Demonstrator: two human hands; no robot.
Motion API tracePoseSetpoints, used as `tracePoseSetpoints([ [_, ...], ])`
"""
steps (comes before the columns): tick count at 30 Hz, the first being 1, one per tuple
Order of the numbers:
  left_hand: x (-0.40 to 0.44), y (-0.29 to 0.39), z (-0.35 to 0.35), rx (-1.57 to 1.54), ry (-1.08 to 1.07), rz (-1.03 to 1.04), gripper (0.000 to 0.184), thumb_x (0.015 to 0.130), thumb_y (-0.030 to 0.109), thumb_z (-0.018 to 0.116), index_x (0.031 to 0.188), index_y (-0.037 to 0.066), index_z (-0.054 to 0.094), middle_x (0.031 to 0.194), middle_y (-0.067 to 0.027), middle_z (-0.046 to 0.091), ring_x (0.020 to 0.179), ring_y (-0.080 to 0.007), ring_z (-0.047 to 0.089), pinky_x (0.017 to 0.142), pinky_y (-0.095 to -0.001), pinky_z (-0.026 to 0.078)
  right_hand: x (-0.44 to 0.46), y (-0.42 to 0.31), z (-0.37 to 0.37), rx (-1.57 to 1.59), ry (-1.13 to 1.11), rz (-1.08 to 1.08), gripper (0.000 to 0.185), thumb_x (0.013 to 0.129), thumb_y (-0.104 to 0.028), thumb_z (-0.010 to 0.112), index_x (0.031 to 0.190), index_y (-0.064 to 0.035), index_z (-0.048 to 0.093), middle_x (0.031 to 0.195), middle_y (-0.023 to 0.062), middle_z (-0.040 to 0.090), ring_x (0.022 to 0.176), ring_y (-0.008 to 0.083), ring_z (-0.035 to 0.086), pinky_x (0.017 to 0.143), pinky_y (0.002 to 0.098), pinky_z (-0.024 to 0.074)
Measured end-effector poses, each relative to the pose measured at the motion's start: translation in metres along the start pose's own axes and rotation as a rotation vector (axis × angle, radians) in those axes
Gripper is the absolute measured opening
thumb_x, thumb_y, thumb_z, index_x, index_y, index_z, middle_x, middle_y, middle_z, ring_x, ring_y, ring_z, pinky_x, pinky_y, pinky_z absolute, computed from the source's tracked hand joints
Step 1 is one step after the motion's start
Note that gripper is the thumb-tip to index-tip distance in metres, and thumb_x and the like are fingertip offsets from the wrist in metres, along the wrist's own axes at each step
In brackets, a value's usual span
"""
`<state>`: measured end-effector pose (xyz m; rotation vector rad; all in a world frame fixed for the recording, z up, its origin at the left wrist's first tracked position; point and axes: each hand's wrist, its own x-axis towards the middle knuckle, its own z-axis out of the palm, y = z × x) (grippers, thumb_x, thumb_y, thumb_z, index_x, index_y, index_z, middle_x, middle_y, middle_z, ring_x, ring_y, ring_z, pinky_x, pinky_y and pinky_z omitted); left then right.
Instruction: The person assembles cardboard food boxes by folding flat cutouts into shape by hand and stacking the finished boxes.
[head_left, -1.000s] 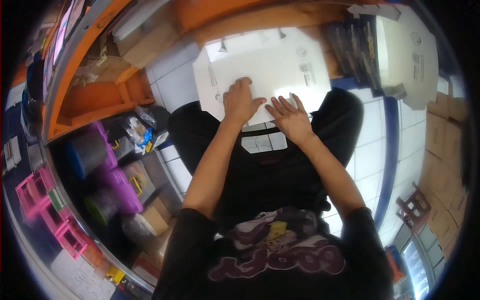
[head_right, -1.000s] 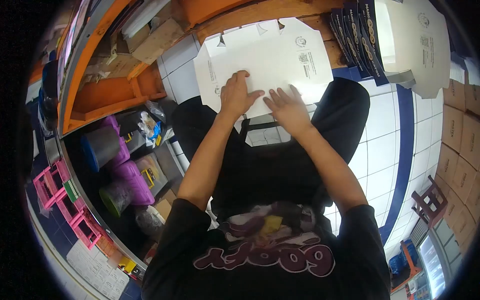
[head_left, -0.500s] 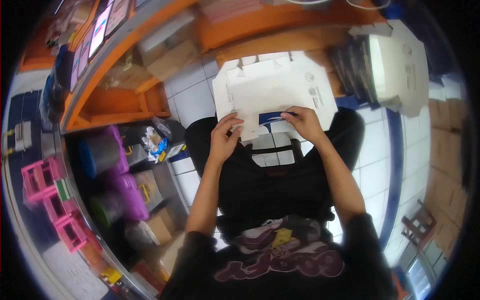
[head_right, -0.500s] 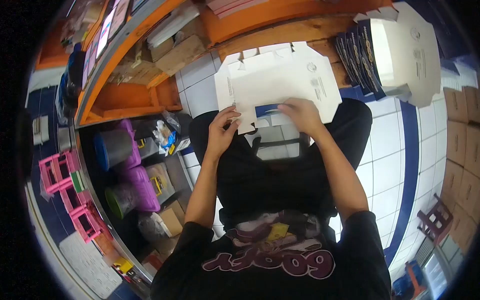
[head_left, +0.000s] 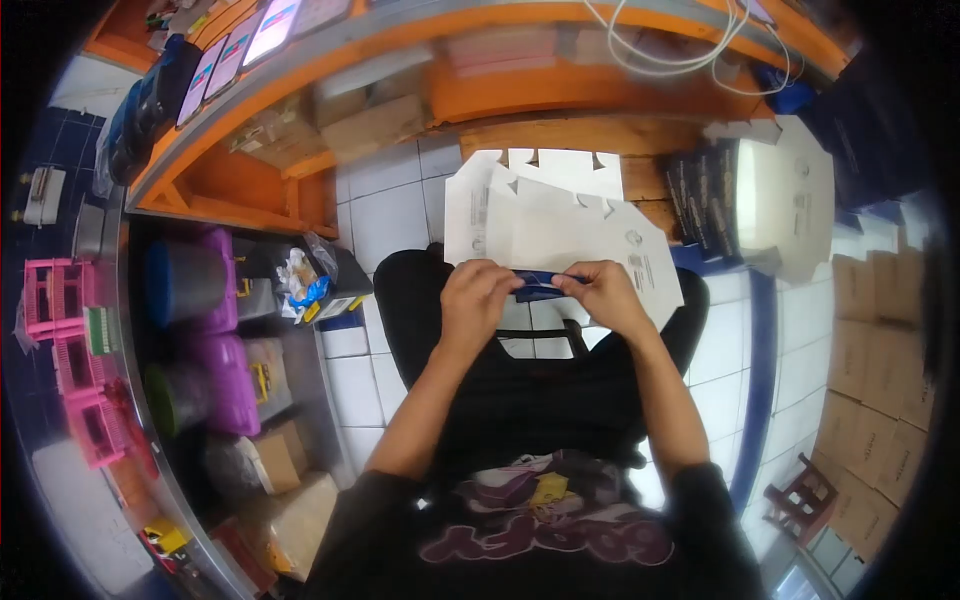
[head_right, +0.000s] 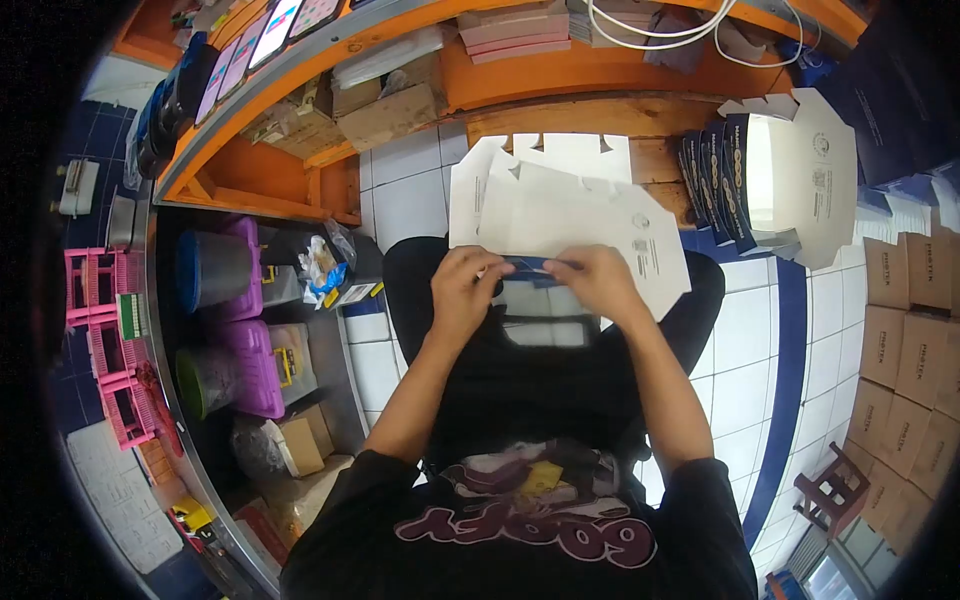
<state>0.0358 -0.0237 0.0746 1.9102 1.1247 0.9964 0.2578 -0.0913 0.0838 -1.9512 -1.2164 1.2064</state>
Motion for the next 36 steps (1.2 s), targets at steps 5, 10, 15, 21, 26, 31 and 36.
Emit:
tracePoseSetpoints([
  [5, 0.000, 0.012, -0.009, 0.306, -0.078, 0.278, 0.010, 0.074, 0.017, 0.084, 0.081, 0.013, 0.077, 0.082, -0.0009, 0.063, 0.081, -0.0232, 0.059, 0.074, -0.0382, 0.041, -0.018, -0.007, 0.009, 0.049, -0.063, -0.149, 0.016, 0.092, -0.015, 0.077, 0.095, 0.0013, 0.078, 0.070, 0.0053, 0.070, 0.063, 0.0087, 0.058, 0.060, 0.0281, 0.0495],
  [10, -0.002, 0.029, -0.014, 0.315, -0.317, 0.325, 0.020, 0.072, 0.019, 0.087, 0.088, 0.011, 0.078, 0.098, -0.0063, 0.067, 0.094, -0.0275, 0.060, 0.085, -0.0386, 0.044, -0.032, -0.004, 0.008, 0.043, -0.071, -0.089, 0.023, 0.088, -0.028, 0.079, 0.094, -0.0052, 0.078, 0.067, 0.0146, 0.066, 0.059, 0.0196, 0.059, 0.061, 0.0337, 0.0483],
  [15, 0.004, 0.006, -0.030, 0.142, -0.292, 0.073, 0.023, 0.080, 0.020, 0.086, 0.096, 0.008, 0.075, 0.136, -0.0150, 0.055, 0.115, -0.0319, 0.058, 0.102, -0.0417, 0.044, -0.056, -0.015, -0.020, 0.034, -0.140, -0.214, 0.033, 0.086, -0.024, 0.082, 0.110, -0.0028, 0.076, 0.081, 0.0129, 0.073, 0.074, 0.0209, 0.067, 0.074, 0.0340, 0.0517],
  [21, -0.015, -0.009, -0.025, -0.241, -0.202, -0.213, 0.017, 0.091, 0.014, 0.078, 0.093, -0.001, 0.071, 0.132, -0.0129, 0.055, 0.105, -0.0186, 0.063, 0.085, -0.0312, 0.055, -0.103, -0.015, -0.042, -0.658, 0.180, -0.317, 0.043, 0.078, -0.037, 0.084, 0.109, -0.0103, 0.075, 0.106, 0.0098, 0.075, 0.119, 0.0334, 0.062, 0.113, 0.0540, 0.0346],
  [26, -0.019, 0.032, -0.019, -0.051, -0.106, -0.086, 0.015, 0.091, 0.013, 0.078, 0.091, -0.001, 0.071, 0.116, -0.0119, 0.062, 0.081, -0.0143, 0.063, 0.066, -0.0265, 0.052, -0.105, -0.032, -0.034, -0.721, 0.475, -0.347, 0.009, 0.081, -0.020, 0.079, 0.088, -0.0133, 0.079, 0.089, 0.0022, 0.074, 0.109, 0.0237, 0.063, 0.114, 0.0567, 0.0314],
  [31, -0.025, 0.075, -0.010, 0.024, -0.179, 0.226, 0.011, 0.083, 0.010, 0.079, 0.088, 0.004, 0.073, 0.105, -0.0102, 0.063, 0.087, -0.0268, 0.061, 0.075, -0.0382, 0.052, -0.109, -0.050, -0.021, -1.045, 0.570, -0.456, 0.009, 0.078, -0.017, 0.079, 0.087, -0.0155, 0.078, 0.084, -0.0032, 0.070, 0.105, 0.0226, 0.061, 0.115, 0.0644, 0.0261],
  [36, -0.034, 0.079, -0.008, 0.042, -0.095, 0.168, 0.010, 0.081, 0.006, 0.080, 0.089, 0.004, 0.073, 0.103, -0.0100, 0.062, 0.087, -0.0262, 0.060, 0.073, -0.0360, 0.052, -0.109, -0.035, -0.017, -1.099, 0.487, -0.625, 0.011, 0.082, -0.020, 0.073, 0.092, -0.0152, 0.075, 0.105, 0.0016, 0.068, 0.125, 0.0251, 0.053, 0.118, 0.0724, 0.0104],
])
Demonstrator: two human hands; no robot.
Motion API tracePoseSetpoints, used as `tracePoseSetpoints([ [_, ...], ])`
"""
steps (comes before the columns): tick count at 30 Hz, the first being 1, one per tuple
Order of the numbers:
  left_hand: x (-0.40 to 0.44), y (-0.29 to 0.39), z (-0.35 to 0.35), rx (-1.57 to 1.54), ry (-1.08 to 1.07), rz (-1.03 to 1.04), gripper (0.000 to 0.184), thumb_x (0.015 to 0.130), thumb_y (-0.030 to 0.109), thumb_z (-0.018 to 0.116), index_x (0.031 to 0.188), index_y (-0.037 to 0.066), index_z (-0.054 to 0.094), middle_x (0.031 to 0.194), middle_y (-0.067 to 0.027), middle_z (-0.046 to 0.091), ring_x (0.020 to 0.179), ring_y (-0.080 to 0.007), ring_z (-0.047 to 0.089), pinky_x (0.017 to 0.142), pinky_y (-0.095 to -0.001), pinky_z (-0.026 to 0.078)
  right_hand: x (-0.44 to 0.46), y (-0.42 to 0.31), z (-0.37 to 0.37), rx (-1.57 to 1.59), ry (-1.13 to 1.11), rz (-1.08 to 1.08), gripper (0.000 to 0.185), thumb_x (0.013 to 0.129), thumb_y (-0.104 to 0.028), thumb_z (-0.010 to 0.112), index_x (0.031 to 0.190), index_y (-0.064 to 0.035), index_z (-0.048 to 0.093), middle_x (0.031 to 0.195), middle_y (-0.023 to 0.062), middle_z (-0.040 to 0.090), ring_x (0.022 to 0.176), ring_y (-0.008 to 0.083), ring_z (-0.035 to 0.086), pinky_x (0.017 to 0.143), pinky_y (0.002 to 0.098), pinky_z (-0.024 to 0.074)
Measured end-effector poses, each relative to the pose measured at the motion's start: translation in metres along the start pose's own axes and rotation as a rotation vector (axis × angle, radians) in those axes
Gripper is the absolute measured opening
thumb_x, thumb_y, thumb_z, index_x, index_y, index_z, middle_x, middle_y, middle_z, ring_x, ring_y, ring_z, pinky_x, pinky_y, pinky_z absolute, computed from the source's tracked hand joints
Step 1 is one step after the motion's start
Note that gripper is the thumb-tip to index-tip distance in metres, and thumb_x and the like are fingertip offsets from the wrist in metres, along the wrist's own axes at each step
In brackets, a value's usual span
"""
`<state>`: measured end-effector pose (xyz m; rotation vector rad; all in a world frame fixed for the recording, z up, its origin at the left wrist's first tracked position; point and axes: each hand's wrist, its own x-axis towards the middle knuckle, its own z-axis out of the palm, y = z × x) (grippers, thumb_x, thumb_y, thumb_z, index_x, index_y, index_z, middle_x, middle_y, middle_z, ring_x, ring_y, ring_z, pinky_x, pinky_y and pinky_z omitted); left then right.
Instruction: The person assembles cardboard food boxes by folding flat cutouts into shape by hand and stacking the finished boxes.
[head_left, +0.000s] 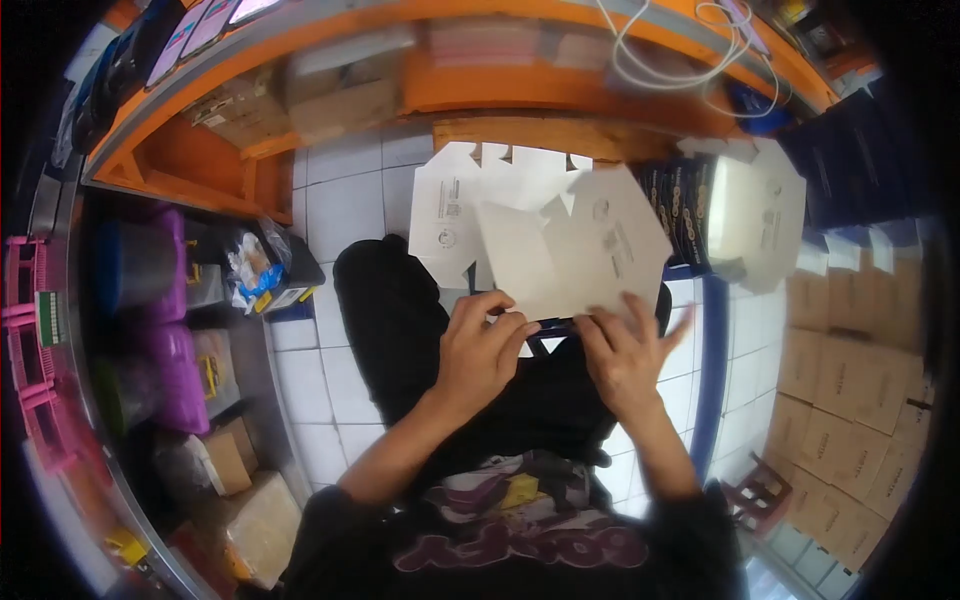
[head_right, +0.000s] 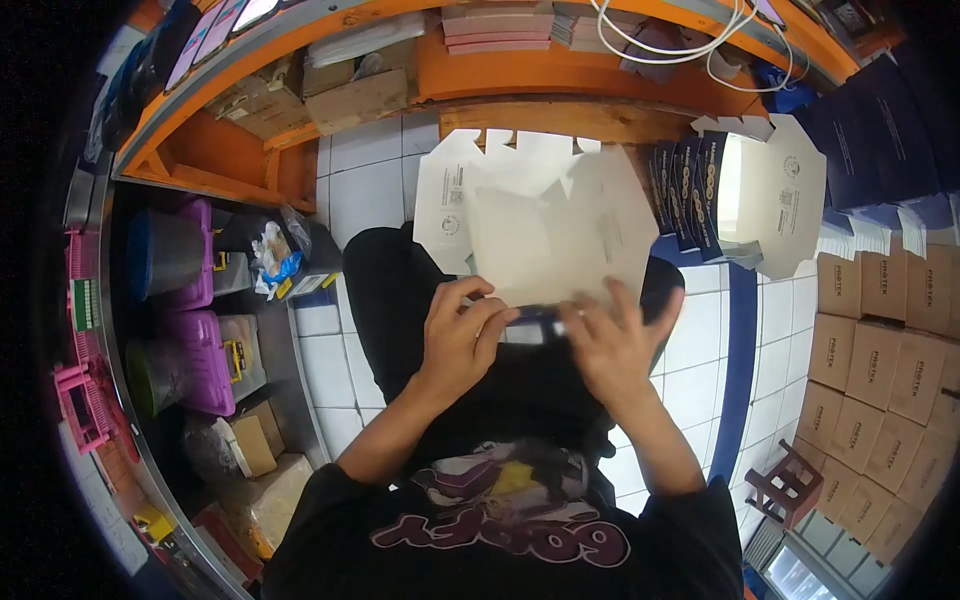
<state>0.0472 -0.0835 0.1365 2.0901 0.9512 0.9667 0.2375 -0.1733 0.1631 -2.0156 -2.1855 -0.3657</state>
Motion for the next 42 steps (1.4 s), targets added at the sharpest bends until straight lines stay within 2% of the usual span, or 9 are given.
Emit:
tracePoseSetpoints([
  [4, -0.026, -0.002, 0.013, -0.035, 0.221, -0.068, 0.012, 0.080, 0.002, 0.078, 0.091, 0.005, 0.074, 0.100, -0.0109, 0.060, 0.086, -0.0274, 0.059, 0.073, -0.0346, 0.051, -0.007, -0.002, 0.027, 0.155, 0.465, 0.266, 0.065, 0.090, -0.034, 0.077, 0.147, -0.0189, 0.050, 0.162, 0.0190, 0.029, 0.147, 0.0360, 0.034, 0.120, 0.0687, -0.0011],
  [7, -0.037, 0.008, 0.025, -0.013, 0.171, -0.007, 0.011, 0.081, 0.003, 0.078, 0.090, 0.007, 0.075, 0.097, -0.0111, 0.060, 0.086, -0.0277, 0.059, 0.070, -0.0349, 0.051, -0.012, -0.029, 0.028, 2.029, 0.134, 1.003, 0.089, 0.097, -0.024, 0.070, 0.163, -0.0172, 0.011, 0.164, 0.0171, 0.022, 0.149, 0.0320, 0.030, 0.116, 0.0519, 0.0360],
  [16, 0.013, -0.003, -0.036, 0.280, 0.131, -0.152, 0.047, 0.080, 0.022, 0.084, 0.121, 0.003, 0.069, 0.114, -0.0150, 0.067, 0.103, -0.0330, 0.062, 0.094, -0.0420, 0.048, -0.038, 0.002, 0.050, 1.735, 0.248, 1.138, 0.070, 0.092, -0.018, 0.059, 0.156, -0.0048, 0.030, 0.135, 0.0162, 0.056, 0.120, 0.0245, 0.059, 0.101, 0.0360, 0.0508],
  [22, 0.042, -0.054, -0.081, -0.530, -0.544, -0.397, 0.034, 0.091, 0.020, 0.078, 0.115, -0.004, 0.071, 0.099, -0.0102, 0.074, 0.091, -0.0156, 0.068, 0.080, -0.0289, 0.053, -0.071, 0.038, 0.048, 2.007, -0.133, 0.930, 0.083, 0.078, -0.031, 0.069, 0.148, 0.0056, 0.044, 0.134, 0.0162, 0.061, 0.117, 0.0246, 0.064, 0.099, 0.0359, 0.0528],
  [27, 0.013, -0.036, -0.021, -1.499, -0.101, -0.792, 0.043, 0.097, 0.016, 0.070, 0.135, -0.001, 0.058, 0.120, -0.0117, 0.069, 0.109, -0.0218, 0.068, 0.092, -0.0344, 0.055, -0.071, 0.018, 0.059, 2.642, -0.277, 1.334, 0.060, 0.083, -0.018, 0.063, 0.136, 0.0079, 0.052, 0.119, 0.0241, 0.067, 0.102, 0.0327, 0.071, 0.093, 0.0424, 0.0577],
  [34, -0.045, -0.031, -0.001, -1.207, -0.144, -1.056, 0.050, 0.090, 0.012, 0.072, 0.135, -0.002, 0.056, 0.123, -0.0155, 0.066, 0.109, -0.0266, 0.066, 0.093, -0.0391, 0.055, -0.054, 0.018, 0.073, 1.807, -0.273, 0.842, 0.080, 0.096, -0.025, 0.065, 0.159, 0.0051, 0.026, 0.152, 0.0155, 0.047, 0.133, 0.0199, 0.049, 0.110, 0.0304, 0.0395],
  [37, -0.037, -0.051, 0.002, -0.951, -0.167, -0.949, 0.040, 0.095, 0.012, 0.064, 0.129, -0.008, 0.057, 0.119, -0.0167, 0.069, 0.104, -0.0245, 0.069, 0.089, -0.0368, 0.057, -0.035, 0.024, 0.055, 1.477, -0.288, 0.779, 0.067, 0.097, -0.033, 0.066, 0.151, 0.0009, 0.044, 0.139, 0.0183, 0.061, 0.123, 0.0230, 0.061, 0.102, 0.0322, 0.0474],
  [39, -0.019, -0.039, -0.007, -0.702, -0.115, -0.816, 0.034, 0.098, 0.004, 0.060, 0.128, -0.009, 0.059, 0.116, -0.0133, 0.070, 0.105, -0.0218, 0.067, 0.093, -0.0339, 0.053, 0.001, 0.026, -0.004, 0.419, -0.693, 0.759, 0.049, 0.098, -0.040, 0.065, 0.132, -0.0044, 0.063, 0.115, 0.0165, 0.074, 0.104, 0.0275, 0.071, 0.088, 0.0340, 0.0548],
  [42, -0.016, -0.038, -0.007, -0.459, -0.172, -0.651, 0.034, 0.097, 0.020, 0.065, 0.114, -0.009, 0.065, 0.103, -0.0173, 0.071, 0.085, -0.0209, 0.066, 0.077, -0.0374, 0.054, -0.011, -0.004, 0.014, 0.577, -0.331, 0.654, 0.039, 0.097, -0.042, 0.066, 0.115, -0.0077, 0.071, 0.088, 0.0106, 0.076, 0.083, 0.0273, 0.074, 0.074, 0.0351, 0.0570],
])
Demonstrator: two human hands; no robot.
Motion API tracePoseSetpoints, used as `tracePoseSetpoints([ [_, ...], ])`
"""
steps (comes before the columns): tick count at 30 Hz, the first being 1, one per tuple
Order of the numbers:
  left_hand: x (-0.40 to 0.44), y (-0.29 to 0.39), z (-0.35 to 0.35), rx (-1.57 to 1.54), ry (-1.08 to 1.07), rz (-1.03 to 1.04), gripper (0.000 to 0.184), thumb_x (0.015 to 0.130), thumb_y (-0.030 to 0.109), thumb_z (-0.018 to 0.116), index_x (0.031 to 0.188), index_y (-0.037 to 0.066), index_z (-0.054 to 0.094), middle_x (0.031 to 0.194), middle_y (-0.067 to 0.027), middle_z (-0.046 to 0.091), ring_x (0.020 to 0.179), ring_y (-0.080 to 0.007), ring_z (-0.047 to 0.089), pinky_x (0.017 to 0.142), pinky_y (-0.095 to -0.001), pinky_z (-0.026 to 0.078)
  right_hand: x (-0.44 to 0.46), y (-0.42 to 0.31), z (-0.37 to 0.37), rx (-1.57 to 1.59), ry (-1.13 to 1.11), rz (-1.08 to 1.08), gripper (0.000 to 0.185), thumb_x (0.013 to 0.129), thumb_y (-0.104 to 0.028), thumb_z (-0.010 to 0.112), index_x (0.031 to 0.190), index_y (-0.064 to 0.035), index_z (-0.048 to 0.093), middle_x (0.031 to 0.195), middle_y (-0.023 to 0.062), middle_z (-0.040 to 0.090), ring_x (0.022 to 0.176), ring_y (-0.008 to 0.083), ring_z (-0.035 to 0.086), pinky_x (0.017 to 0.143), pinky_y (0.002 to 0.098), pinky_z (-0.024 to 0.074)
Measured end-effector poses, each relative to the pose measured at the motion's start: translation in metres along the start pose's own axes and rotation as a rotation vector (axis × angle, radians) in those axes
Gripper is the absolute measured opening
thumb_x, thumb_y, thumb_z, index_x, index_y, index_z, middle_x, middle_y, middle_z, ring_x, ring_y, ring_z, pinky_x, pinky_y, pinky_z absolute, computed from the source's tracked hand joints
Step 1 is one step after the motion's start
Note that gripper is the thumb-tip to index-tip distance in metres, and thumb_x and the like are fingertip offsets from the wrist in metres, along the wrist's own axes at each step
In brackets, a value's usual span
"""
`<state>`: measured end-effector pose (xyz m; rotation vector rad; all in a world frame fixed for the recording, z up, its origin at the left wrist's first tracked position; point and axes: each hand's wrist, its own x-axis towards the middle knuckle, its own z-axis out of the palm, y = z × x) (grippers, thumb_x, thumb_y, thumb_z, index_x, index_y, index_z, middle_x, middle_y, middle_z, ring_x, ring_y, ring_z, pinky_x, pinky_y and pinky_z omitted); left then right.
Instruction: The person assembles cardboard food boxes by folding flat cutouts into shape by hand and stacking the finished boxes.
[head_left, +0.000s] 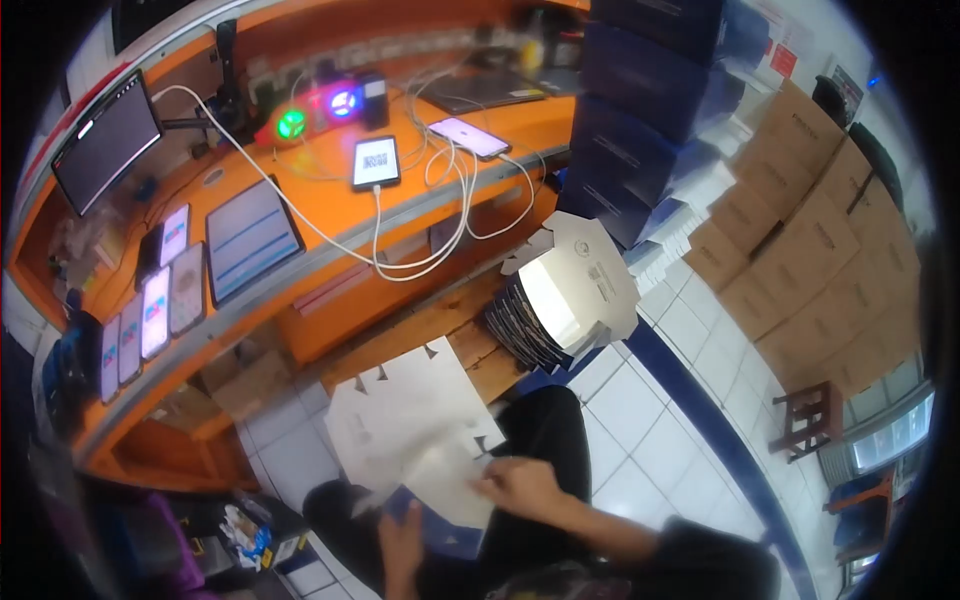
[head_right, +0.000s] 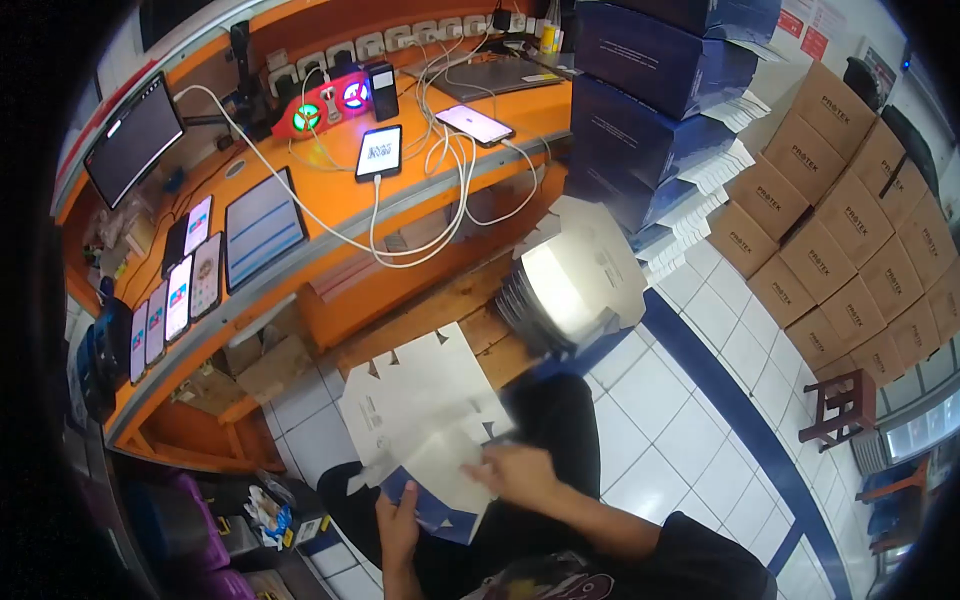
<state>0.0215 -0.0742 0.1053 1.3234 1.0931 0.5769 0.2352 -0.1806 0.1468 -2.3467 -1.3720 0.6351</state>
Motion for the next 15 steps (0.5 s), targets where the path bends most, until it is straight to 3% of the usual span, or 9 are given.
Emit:
tracePoseSetpoints([
  [1, -0.001, 0.012, 0.005, 0.007, -0.046, 0.050, 0.035, 0.097, 0.022, 0.067, 0.113, -0.010, 0.065, 0.104, -0.0210, 0.070, 0.088, -0.0236, 0.067, 0.076, -0.0393, 0.054, -0.005, -0.004, 0.011, 0.005, 0.009, -0.001, 0.039, 0.097, -0.042, 0.066, 0.115, -0.0077, 0.071, 0.088, 0.0106, 0.076, 0.083, 0.0273, 0.074, 0.074, 0.0351, 0.0570],
  [2, -0.001, 0.013, 0.008, 0.013, -0.049, 0.060, 0.035, 0.097, 0.022, 0.067, 0.113, -0.010, 0.065, 0.104, -0.0210, 0.070, 0.088, -0.0236, 0.067, 0.076, -0.0393, 0.054, -0.006, -0.010, 0.023, 0.379, 0.043, -0.249, 0.038, 0.098, -0.039, 0.066, 0.119, -0.0072, 0.070, 0.092, 0.0076, 0.074, 0.085, 0.0225, 0.071, 0.076, 0.0335, 0.0561],
  [4, 0.003, 0.024, 0.016, 0.260, -0.113, 0.444, 0.036, 0.095, 0.022, 0.068, 0.115, -0.008, 0.066, 0.108, -0.0235, 0.068, 0.095, -0.0308, 0.068, 0.080, -0.0423, 0.054, 0.001, -0.017, 0.027, 0.752, 0.094, -0.515, 0.038, 0.100, -0.037, 0.067, 0.123, -0.0067, 0.068, 0.097, 0.0046, 0.073, 0.088, 0.0177, 0.068, 0.078, 0.0320, 0.0552],
  [6, -0.009, 0.043, 0.018, 0.289, -0.143, 0.291, 0.036, 0.093, 0.018, 0.069, 0.121, -0.005, 0.065, 0.113, -0.0243, 0.067, 0.105, -0.0377, 0.066, 0.087, -0.0456, 0.053, 0.004, -0.024, 0.019, 1.073, -0.349, 0.255, 0.033, 0.101, -0.032, 0.066, 0.122, -0.0074, 0.068, 0.104, 0.0027, 0.071, 0.094, 0.0157, 0.066, 0.082, 0.0291, 0.0539],
  [7, -0.015, 0.046, 0.021, 0.283, -0.136, 0.405, 0.044, 0.090, 0.015, 0.072, 0.128, -0.005, 0.061, 0.123, -0.0249, 0.063, 0.111, -0.0374, 0.064, 0.094, -0.0444, 0.051, 0.004, -0.026, 0.011, 1.358, -0.355, 0.276, 0.029, 0.104, -0.030, 0.064, 0.123, -0.0083, 0.068, 0.112, 0.0023, 0.070, 0.098, 0.0130, 0.064, 0.082, 0.0287, 0.0537],
  [8, -0.021, 0.049, 0.023, 0.275, -0.132, 0.516, 0.054, 0.087, 0.013, 0.075, 0.135, -0.004, 0.058, 0.132, -0.0254, 0.058, 0.117, -0.0371, 0.061, 0.100, -0.0432, 0.049, 0.005, -0.025, 0.012, 1.359, -0.355, 0.274, 0.029, 0.104, -0.030, 0.064, 0.123, -0.0083, 0.068, 0.112, 0.0023, 0.070, 0.098, 0.0130, 0.064, 0.082, 0.0287, 0.0537],
  [9, -0.028, 0.057, 0.028, 0.275, -0.133, 0.517, 0.054, 0.087, 0.013, 0.075, 0.135, -0.004, 0.058, 0.132, -0.0254, 0.058, 0.117, -0.0371, 0.061, 0.100, -0.0432, 0.049, 0.007, -0.022, 0.016, 1.451, -0.288, 0.290, 0.030, 0.104, -0.031, 0.062, 0.122, -0.0079, 0.067, 0.108, 0.0018, 0.069, 0.096, 0.0125, 0.064, 0.082, 0.0298, 0.0539],
  [11, -0.038, 0.074, 0.036, 0.802, -0.066, 0.869, 0.056, 0.082, 0.007, 0.076, 0.134, -0.003, 0.058, 0.138, -0.0270, 0.054, 0.120, -0.0430, 0.059, 0.102, -0.0483, 0.049, 0.010, -0.011, 0.026, 1.544, -0.268, 0.328, 0.029, 0.106, -0.031, 0.059, 0.122, -0.0078, 0.065, 0.109, 0.0017, 0.068, 0.095, 0.0118, 0.065, 0.085, 0.0311, 0.0542],
  [15, -0.018, 0.036, 0.014, 0.726, -0.044, 1.016, 0.044, 0.081, -0.004, 0.067, 0.125, -0.003, 0.065, 0.131, -0.0275, 0.060, 0.116, -0.0467, 0.063, 0.099, -0.0513, 0.053, 0.009, -0.022, 0.009, 1.697, -0.281, 0.282, 0.031, 0.107, -0.031, 0.056, 0.127, -0.0080, 0.061, 0.114, 0.0035, 0.068, 0.098, 0.0148, 0.067, 0.086, 0.0326, 0.0547],
])
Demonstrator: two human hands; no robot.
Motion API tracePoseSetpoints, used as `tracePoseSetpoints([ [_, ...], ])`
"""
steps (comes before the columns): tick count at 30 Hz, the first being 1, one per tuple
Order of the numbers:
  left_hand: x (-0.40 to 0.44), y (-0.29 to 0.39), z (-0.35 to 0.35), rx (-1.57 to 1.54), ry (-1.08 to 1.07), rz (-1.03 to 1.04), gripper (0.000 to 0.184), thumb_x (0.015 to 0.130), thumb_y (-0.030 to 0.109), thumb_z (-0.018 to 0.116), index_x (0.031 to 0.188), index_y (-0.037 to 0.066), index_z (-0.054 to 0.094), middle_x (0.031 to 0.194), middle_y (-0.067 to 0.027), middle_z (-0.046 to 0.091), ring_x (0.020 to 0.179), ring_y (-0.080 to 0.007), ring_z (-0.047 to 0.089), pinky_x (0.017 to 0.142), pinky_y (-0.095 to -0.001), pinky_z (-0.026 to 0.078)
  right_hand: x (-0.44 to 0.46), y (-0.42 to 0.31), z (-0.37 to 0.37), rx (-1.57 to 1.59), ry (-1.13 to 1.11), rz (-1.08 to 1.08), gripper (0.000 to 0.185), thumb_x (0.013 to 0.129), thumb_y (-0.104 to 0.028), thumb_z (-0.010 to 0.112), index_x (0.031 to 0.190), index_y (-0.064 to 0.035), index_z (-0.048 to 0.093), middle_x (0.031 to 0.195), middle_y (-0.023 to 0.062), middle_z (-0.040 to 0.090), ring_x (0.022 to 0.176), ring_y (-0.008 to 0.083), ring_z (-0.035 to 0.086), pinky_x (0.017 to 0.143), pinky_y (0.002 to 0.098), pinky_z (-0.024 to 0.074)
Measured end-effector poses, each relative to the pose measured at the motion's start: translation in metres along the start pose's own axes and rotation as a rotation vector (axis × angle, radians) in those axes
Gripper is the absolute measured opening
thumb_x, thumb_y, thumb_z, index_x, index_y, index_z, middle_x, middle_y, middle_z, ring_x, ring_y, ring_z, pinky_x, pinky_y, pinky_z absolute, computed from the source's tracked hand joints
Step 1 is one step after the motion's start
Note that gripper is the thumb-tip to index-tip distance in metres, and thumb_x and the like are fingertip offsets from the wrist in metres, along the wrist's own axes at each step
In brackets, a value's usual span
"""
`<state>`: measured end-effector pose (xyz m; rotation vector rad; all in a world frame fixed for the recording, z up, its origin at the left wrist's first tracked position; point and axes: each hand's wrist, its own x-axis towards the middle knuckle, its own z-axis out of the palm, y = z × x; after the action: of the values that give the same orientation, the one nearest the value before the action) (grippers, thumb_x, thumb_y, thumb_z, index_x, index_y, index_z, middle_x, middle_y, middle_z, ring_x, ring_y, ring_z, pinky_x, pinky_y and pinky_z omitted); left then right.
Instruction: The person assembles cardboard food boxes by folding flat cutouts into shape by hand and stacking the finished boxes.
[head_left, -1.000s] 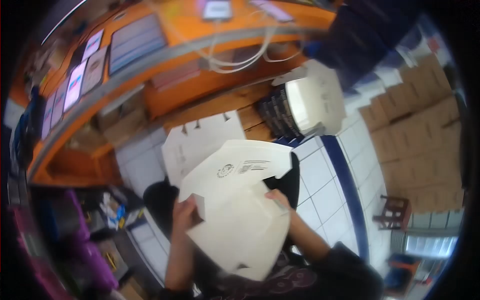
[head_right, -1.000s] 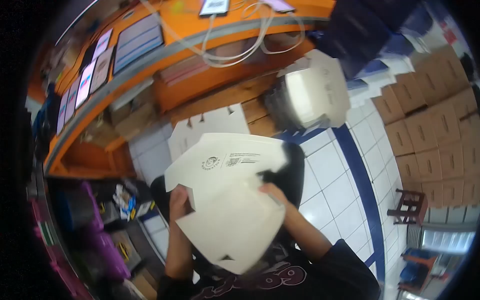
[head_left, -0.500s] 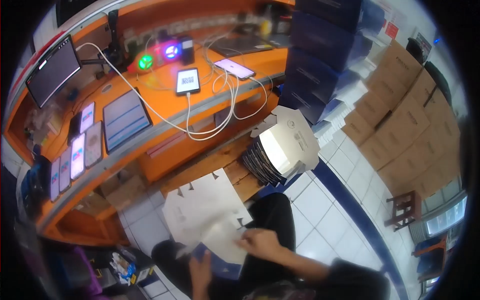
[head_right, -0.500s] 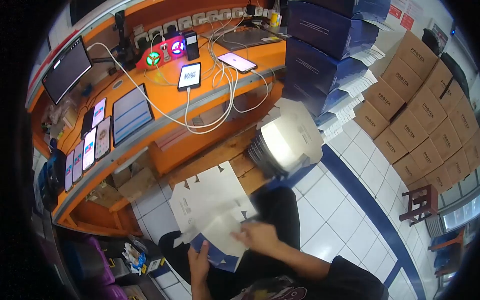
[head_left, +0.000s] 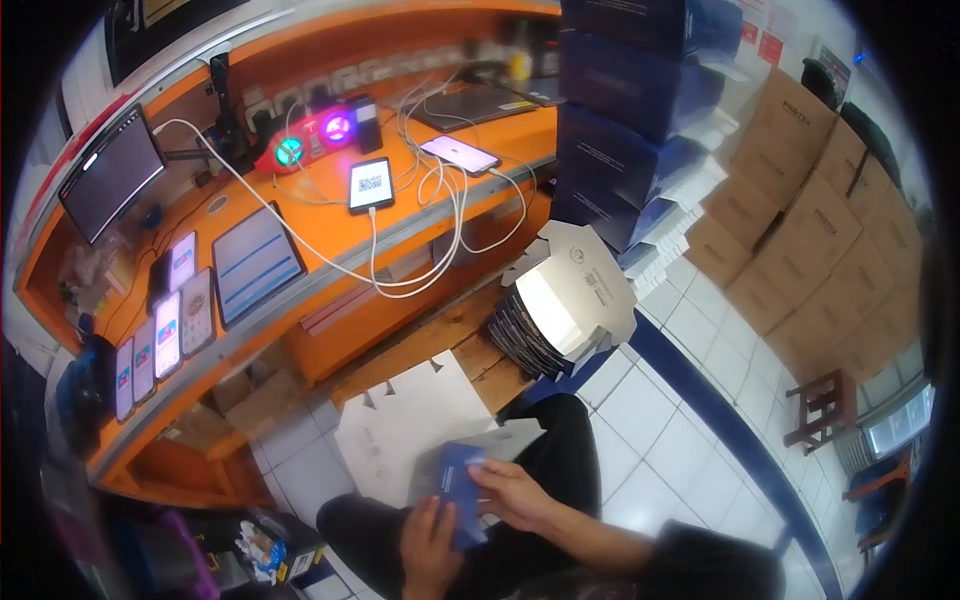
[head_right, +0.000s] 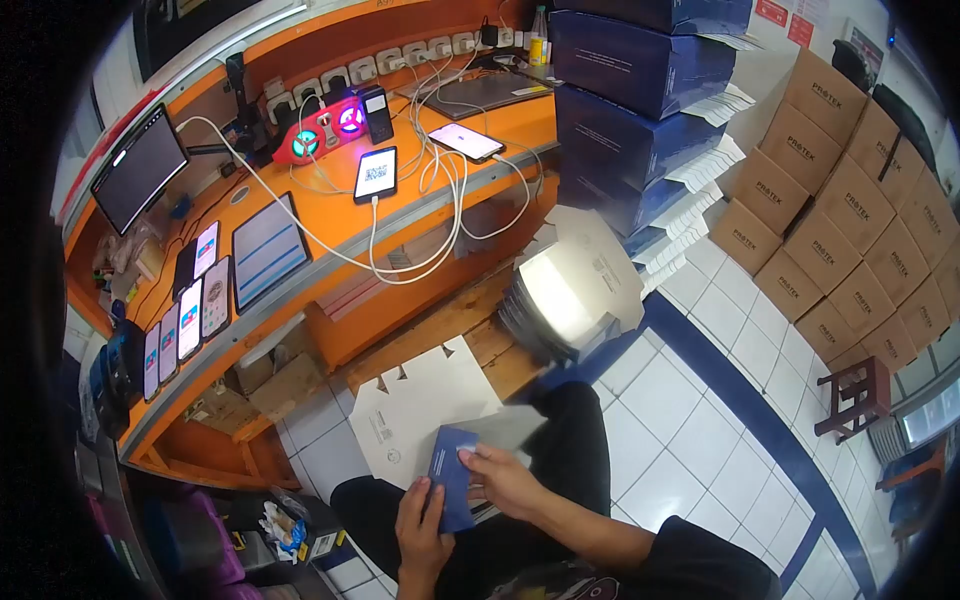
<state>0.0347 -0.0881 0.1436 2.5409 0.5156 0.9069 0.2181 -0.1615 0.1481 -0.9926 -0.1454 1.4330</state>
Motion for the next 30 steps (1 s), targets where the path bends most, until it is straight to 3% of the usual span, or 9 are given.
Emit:
tracePoseSetpoints([
  [6, -0.009, -0.004, -0.008, -0.126, 0.137, 0.020, 0.040, 0.082, 0.001, 0.069, 0.121, 0.002, 0.070, 0.127, -0.0265, 0.063, 0.106, -0.0438, 0.068, 0.088, -0.0465, 0.059, 0.002, 0.000, 0.011, 0.294, -0.024, 0.057, 0.039, 0.109, -0.037, 0.050, 0.134, -0.0081, 0.056, 0.118, 0.0090, 0.070, 0.109, 0.0242, 0.069, 0.096, 0.0458, 0.0543],
  [11, 0.016, 0.010, -0.013, 0.152, 0.005, -0.049, 0.038, 0.091, 0.019, 0.068, 0.126, 0.005, 0.069, 0.133, -0.0304, 0.058, 0.110, -0.0446, 0.064, 0.088, -0.0486, 0.056, 0.002, 0.027, -0.003, 0.514, -0.413, 0.033, 0.023, 0.106, -0.031, 0.056, 0.113, -0.0112, 0.066, 0.111, 0.0085, 0.073, 0.099, 0.0224, 0.071, 0.090, 0.0444, 0.0560],
  [13, 0.018, 0.010, -0.007, 0.171, 0.060, -0.160, 0.043, 0.093, 0.018, 0.066, 0.133, 0.005, 0.065, 0.139, -0.0346, 0.049, 0.117, -0.0499, 0.057, 0.095, -0.0526, 0.051, -0.002, 0.031, 0.011, 0.475, -0.321, 0.020, 0.020, 0.105, -0.030, 0.059, 0.106, -0.0123, 0.068, 0.102, 0.0065, 0.074, 0.093, 0.0206, 0.071, 0.085, 0.0416, 0.0565],
  [18, 0.018, 0.012, -0.010, 0.009, -0.082, -0.219, 0.073, 0.091, 0.026, 0.065, 0.151, -0.007, 0.039, 0.148, -0.0416, 0.033, 0.126, -0.0550, 0.043, 0.106, -0.0615, 0.036, -0.020, 0.018, 0.035, -0.213, -0.029, -0.096, 0.014, 0.103, -0.021, 0.065, 0.102, -0.0077, 0.063, 0.093, -0.0009, 0.065, 0.081, 0.0118, 0.063, 0.078, 0.0274, 0.0516],
  [21, 0.013, 0.014, -0.015, 0.024, 0.125, -0.184, 0.071, 0.090, 0.026, 0.067, 0.150, -0.003, 0.043, 0.147, -0.0395, 0.035, 0.126, -0.0527, 0.045, 0.105, -0.0604, 0.039, -0.006, 0.049, -0.006, -0.869, 0.003, -0.565, 0.011, 0.098, -0.008, 0.067, 0.108, -0.0031, 0.068, 0.082, 0.0031, 0.071, 0.075, 0.0097, 0.066, 0.075, 0.0266, 0.0533],
  [23, 0.014, 0.012, -0.015, 0.104, 0.315, -0.054, 0.071, 0.087, 0.026, 0.072, 0.149, 0.004, 0.047, 0.146, -0.0355, 0.037, 0.126, -0.0497, 0.047, 0.103, -0.0573, 0.042, -0.010, 0.046, -0.006, -1.359, 0.034, -0.721, 0.019, 0.101, -0.021, 0.063, 0.104, -0.0033, 0.068, 0.089, 0.0053, 0.070, 0.075, 0.0195, 0.066, 0.068, 0.0333, 0.0536],
  [24, 0.020, 0.015, -0.018, 0.162, 0.413, -0.020, 0.056, 0.083, 0.025, 0.078, 0.135, 0.009, 0.062, 0.132, -0.0238, 0.055, 0.121, -0.0405, 0.054, 0.099, -0.0526, 0.047, -0.012, 0.042, -0.004, -1.510, 0.030, -0.787, 0.019, 0.100, -0.021, 0.063, 0.104, -0.0030, 0.068, 0.090, 0.0059, 0.070, 0.076, 0.0199, 0.067, 0.069, 0.0336, 0.0535],
  [28, 0.021, 0.026, -0.034, 0.215, 0.362, 0.017, 0.025, 0.081, 0.020, 0.079, 0.103, 0.009, 0.077, 0.094, -0.0035, 0.072, 0.100, -0.0235, 0.066, 0.089, -0.0460, 0.051, -0.017, 0.043, -0.007, -1.493, -0.013, -0.790, 0.018, 0.099, -0.019, 0.063, 0.105, -0.0018, 0.067, 0.092, 0.0086, 0.070, 0.079, 0.0215, 0.067, 0.071, 0.0348, 0.0535],
  [30, 0.022, 0.027, -0.033, 0.154, 0.357, -0.005, 0.026, 0.081, 0.017, 0.079, 0.104, 0.007, 0.076, 0.095, -0.0052, 0.072, 0.094, -0.0233, 0.068, 0.085, -0.0431, 0.053, -0.017, 0.048, -0.008, -1.305, 0.027, -0.709, 0.018, 0.098, -0.018, 0.064, 0.105, -0.0012, 0.067, 0.094, 0.0100, 0.070, 0.081, 0.0223, 0.067, 0.072, 0.0354, 0.0535],
])
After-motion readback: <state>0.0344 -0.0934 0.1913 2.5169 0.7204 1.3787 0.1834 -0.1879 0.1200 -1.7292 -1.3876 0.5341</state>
